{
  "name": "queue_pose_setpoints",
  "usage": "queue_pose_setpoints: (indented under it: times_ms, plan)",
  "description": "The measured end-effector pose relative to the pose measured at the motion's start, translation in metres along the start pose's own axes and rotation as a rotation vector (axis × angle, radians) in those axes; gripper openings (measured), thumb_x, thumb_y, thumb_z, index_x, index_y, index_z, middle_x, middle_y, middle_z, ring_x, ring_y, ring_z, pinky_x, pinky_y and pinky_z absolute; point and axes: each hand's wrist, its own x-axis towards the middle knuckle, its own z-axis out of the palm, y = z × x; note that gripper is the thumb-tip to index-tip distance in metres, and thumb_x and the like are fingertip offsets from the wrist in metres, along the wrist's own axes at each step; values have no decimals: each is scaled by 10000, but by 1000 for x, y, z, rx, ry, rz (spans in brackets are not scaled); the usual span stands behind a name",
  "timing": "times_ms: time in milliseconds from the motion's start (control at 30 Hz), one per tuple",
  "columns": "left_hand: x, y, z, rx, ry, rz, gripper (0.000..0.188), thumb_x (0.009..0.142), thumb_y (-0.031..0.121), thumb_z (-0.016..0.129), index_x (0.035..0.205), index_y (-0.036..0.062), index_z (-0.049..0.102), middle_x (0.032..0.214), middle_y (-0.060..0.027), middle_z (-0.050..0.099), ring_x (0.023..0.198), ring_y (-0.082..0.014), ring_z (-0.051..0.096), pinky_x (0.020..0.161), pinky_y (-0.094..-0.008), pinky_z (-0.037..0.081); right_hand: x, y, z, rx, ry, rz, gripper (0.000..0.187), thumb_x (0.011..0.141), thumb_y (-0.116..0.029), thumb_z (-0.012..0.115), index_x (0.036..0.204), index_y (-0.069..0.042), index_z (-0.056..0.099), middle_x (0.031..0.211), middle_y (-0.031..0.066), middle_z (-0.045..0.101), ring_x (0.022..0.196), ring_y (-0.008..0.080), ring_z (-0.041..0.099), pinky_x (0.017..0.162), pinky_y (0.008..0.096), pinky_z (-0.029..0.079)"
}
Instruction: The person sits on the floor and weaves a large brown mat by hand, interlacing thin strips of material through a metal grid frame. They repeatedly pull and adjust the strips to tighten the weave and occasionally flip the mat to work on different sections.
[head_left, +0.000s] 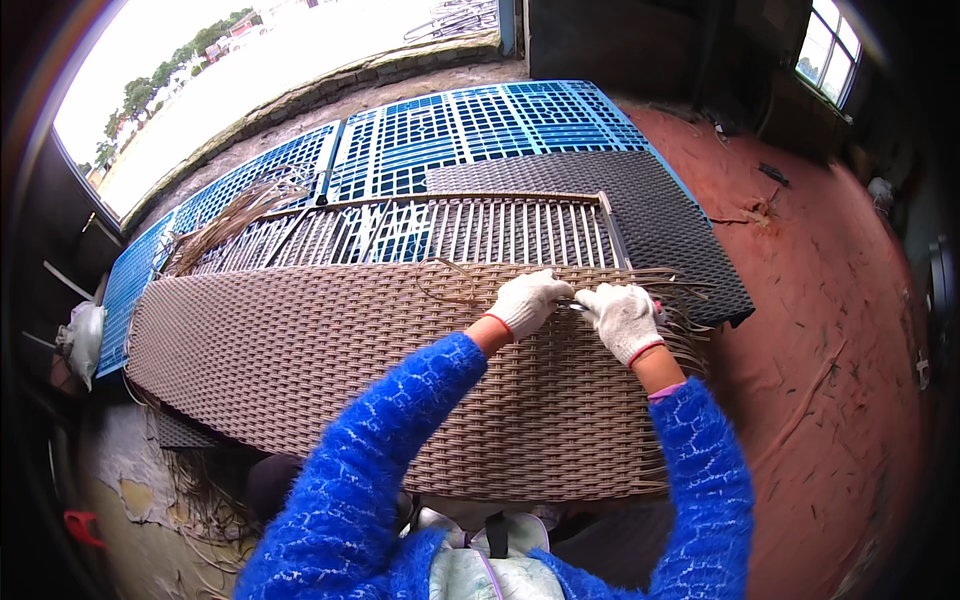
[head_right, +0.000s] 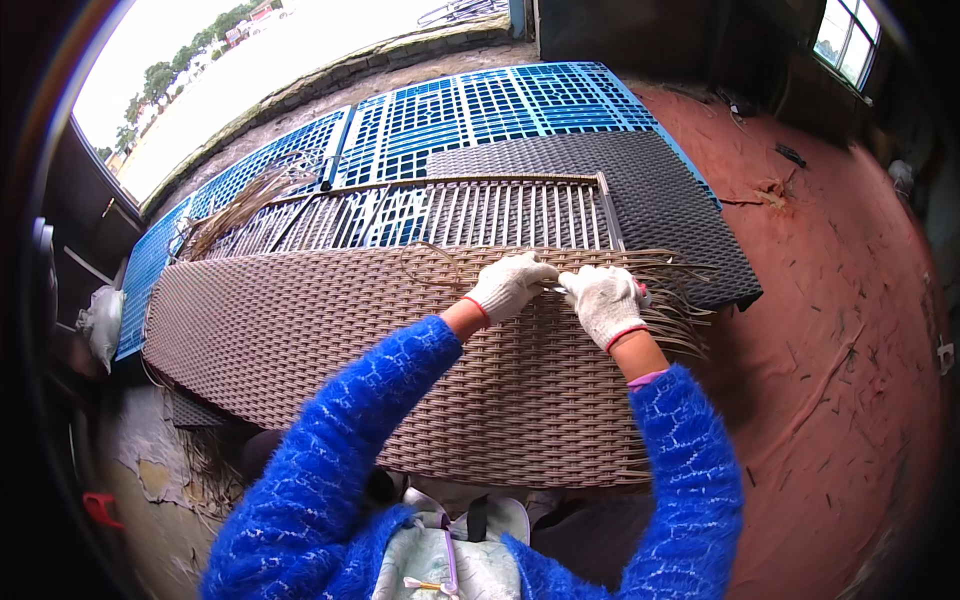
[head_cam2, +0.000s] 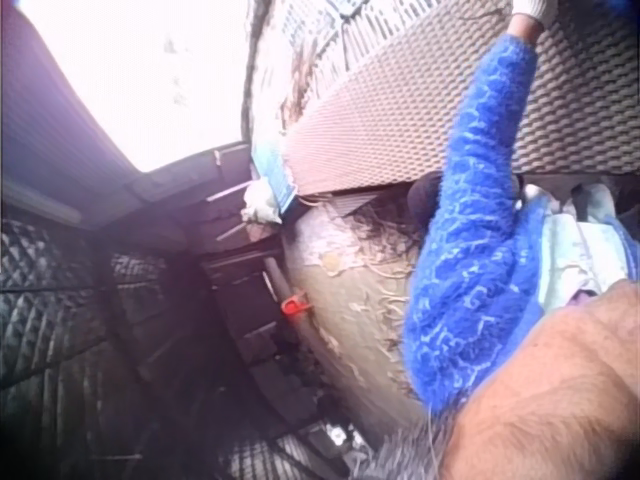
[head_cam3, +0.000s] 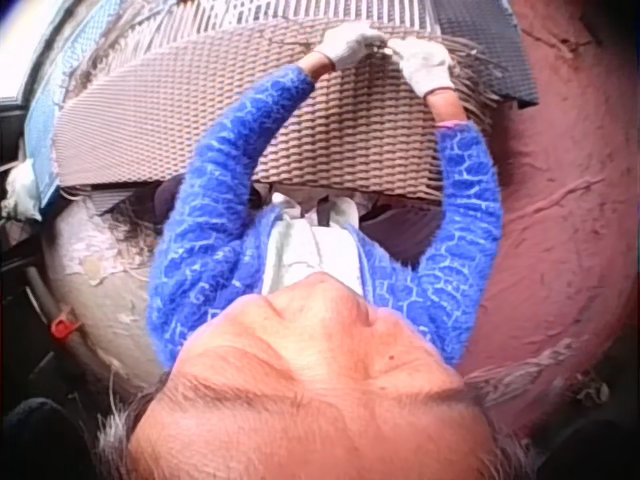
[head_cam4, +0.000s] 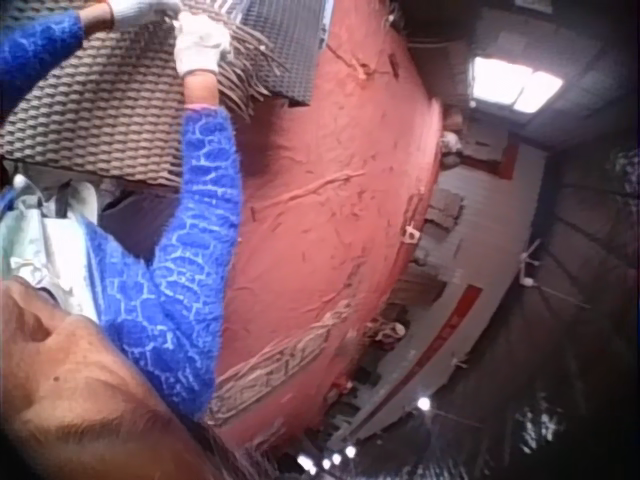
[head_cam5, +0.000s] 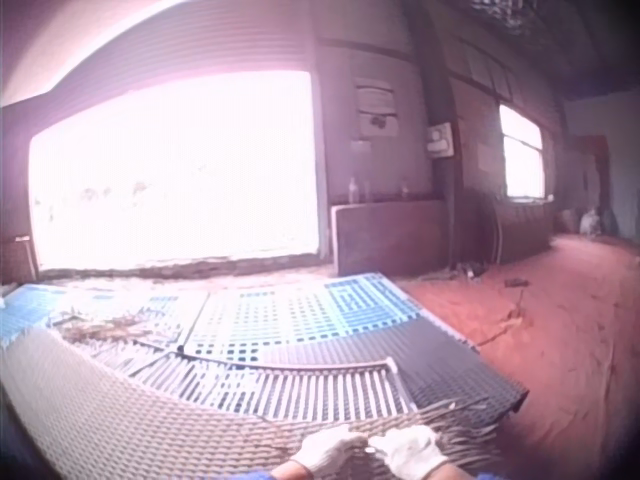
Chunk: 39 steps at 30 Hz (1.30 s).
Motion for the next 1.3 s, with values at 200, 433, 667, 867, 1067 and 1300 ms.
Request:
queue_pose_setpoints:
  times_ms: [200, 433, 667, 867, 1067, 1300]
  plan:
    - [1, 2, -4, 35, -9, -117, 190, 883, 201, 703, 1064, 151, 724, 976, -100, 701, 949, -327, 683, 814, -444, 546, 1, 9, -13, -99, -188, 111, 148, 920, -297, 663, 1033, -206, 690, 882, 86, 694, 839, 301, 703, 759, 465, 522]
    - [-2, -15, -38, -70, -162, -151, 146, 831, 220, 746, 934, 119, 763, 877, -67, 751, 794, -224, 724, 740, -364, 573, 6, -9, 6, -237, -146, 35, 123, 934, -218, 572, 942, -159, 679, 882, 73, 707, 828, 277, 716, 754, 441, 542]
    - [-8, -28, -45, -117, -155, -103, 105, 843, 145, 745, 925, 80, 754, 852, -82, 745, 781, -208, 720, 723, -348, 571, 24, -30, 10, -335, -280, 93, 173, 899, -227, 606, 868, -148, 757, 841, 74, 747, 809, 234, 740, 695, 413, 562]
    - [-12, -27, -40, -161, -126, -113, 124, 848, 145, 755, 955, 83, 749, 903, -87, 742, 841, -237, 717, 773, -360, 571, 13, -18, 8, -191, -170, 46, 165, 964, -242, 540, 950, -152, 677, 894, 66, 712, 867, 262, 718, 790, 434, 531]
    - [-9, -25, -31, -166, -129, -137, 120, 861, 127, 736, 970, 76, 736, 929, -96, 732, 872, -256, 711, 794, -369, 567, 7, -7, 4, -246, -143, 39, 126, 946, -220, 561, 954, -153, 668, 894, 65, 708, 846, 270, 717, 775, 436, 536]
    - [-13, -37, -42, -183, -147, -111, 102, 851, 74, 732, 951, 55, 733, 905, -83, 745, 829, -189, 711, 756, -341, 572, 15, -19, 9, -316, -155, -12, 123, 893, -209, 605, 894, -148, 713, 852, 63, 729, 816, 255, 727, 706, 418, 549]
